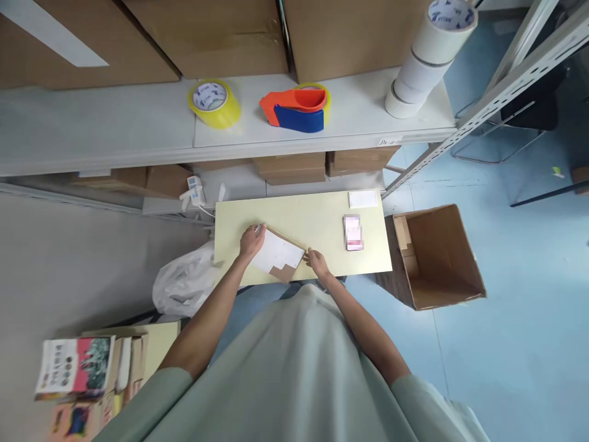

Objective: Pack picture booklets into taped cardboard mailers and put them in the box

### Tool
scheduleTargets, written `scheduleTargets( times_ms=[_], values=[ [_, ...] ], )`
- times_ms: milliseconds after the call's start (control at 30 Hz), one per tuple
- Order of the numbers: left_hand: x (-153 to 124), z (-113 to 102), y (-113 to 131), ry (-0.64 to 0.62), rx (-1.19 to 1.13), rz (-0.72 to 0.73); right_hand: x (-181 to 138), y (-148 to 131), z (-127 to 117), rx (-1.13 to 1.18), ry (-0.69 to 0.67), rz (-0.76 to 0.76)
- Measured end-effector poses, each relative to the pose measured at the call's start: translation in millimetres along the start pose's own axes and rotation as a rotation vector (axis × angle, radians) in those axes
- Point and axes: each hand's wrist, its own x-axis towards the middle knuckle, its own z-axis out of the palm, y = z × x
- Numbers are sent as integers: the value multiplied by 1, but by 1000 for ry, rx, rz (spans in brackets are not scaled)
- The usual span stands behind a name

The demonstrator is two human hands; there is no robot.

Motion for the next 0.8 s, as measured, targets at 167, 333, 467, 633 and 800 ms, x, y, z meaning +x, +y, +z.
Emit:
scheduleTargets(
  times_ms=[167, 333, 467, 633, 800],
  values=[
    [-22, -13, 7, 93, -115, 38, -16, -15, -19, 62, 59, -160],
    [-61, -20, 11, 160, -238, 144, -31, -37, -37, 35, 128, -318],
    [-83, -8, 10, 202, -306, 142, -37, -45, -45, -55, 160, -389],
    [-97, 16, 1, 150, -260, 47, -32, -38, -53, -219, 202, -398],
    [-109, 29, -12, 148, -261, 25, -22, -24, -52, -430, 269, -413]
  ],
)
